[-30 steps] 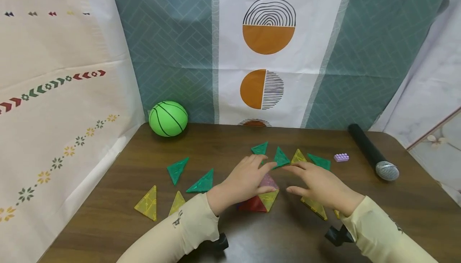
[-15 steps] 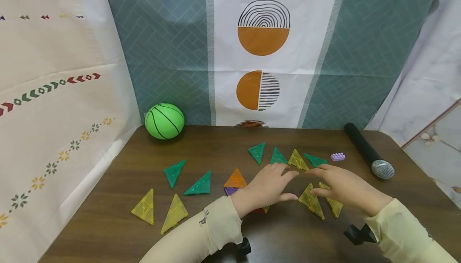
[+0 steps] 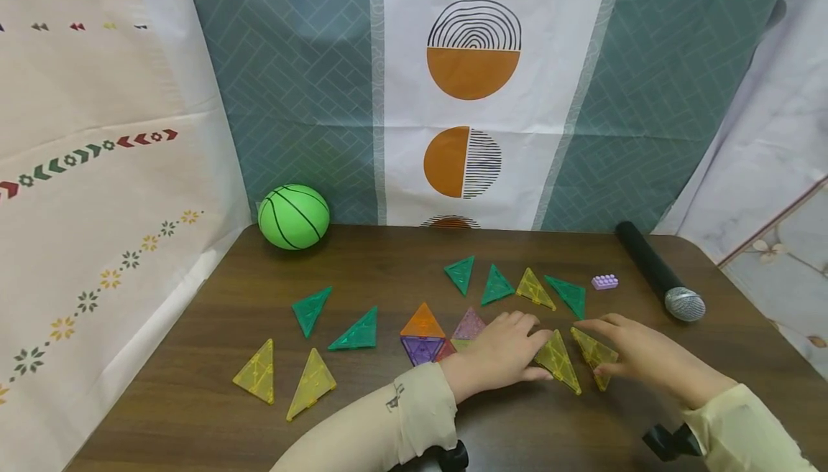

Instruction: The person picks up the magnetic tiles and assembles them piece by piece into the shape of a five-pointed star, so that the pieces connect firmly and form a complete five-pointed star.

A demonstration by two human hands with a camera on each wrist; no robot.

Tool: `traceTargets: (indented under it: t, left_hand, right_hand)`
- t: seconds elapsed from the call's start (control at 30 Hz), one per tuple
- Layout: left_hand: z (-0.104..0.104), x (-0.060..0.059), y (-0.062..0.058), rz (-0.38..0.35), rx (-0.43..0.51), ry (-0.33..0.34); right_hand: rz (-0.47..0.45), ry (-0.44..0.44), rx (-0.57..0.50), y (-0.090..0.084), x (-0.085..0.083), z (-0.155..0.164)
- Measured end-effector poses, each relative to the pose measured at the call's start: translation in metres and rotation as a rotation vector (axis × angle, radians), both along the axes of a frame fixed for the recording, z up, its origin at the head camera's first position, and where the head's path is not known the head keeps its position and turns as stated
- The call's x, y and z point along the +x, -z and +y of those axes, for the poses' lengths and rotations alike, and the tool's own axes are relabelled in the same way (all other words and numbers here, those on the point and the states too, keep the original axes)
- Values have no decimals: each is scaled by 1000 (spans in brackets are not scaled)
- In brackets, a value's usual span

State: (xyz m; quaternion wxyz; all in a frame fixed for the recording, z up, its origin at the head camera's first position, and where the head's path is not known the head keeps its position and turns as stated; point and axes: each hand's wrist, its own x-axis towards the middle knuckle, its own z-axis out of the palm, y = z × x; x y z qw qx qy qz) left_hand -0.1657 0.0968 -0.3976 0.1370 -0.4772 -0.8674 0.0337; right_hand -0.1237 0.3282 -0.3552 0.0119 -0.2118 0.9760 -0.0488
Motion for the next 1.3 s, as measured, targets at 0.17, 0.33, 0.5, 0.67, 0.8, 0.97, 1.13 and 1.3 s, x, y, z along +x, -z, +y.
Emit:
traceTargets:
  t: [0.17,0.33,0.5,0.67,0.8,0.97,1.13,1.3]
  left_hand:
    - [5,4,4,17,-33,36]
    - [9,6,7,-17,-52,68]
    - [9,7,9,-43,-76,87]
    - [8,6,10,-53,-104,93]
    - [7,6,11,-63,-102,103]
    - [5,5,12,-76,-88,116]
    - [2,5,13,-79,-68,130]
    - [-2,7,13,-83,-55,144]
  right_hand:
    - [-50,18,-32,9,5,9]
    - [-72,6,-26,15,8,13]
    - [-38,-15,4,20,9,12]
    - [-20,-12,21,22,9,12]
    - [4,-11,25,24,9,11]
    - [37,-13,31,26,11,7]
    - [43,-30,18,26,12,6]
    - [77,-67,-16,26,15,2]
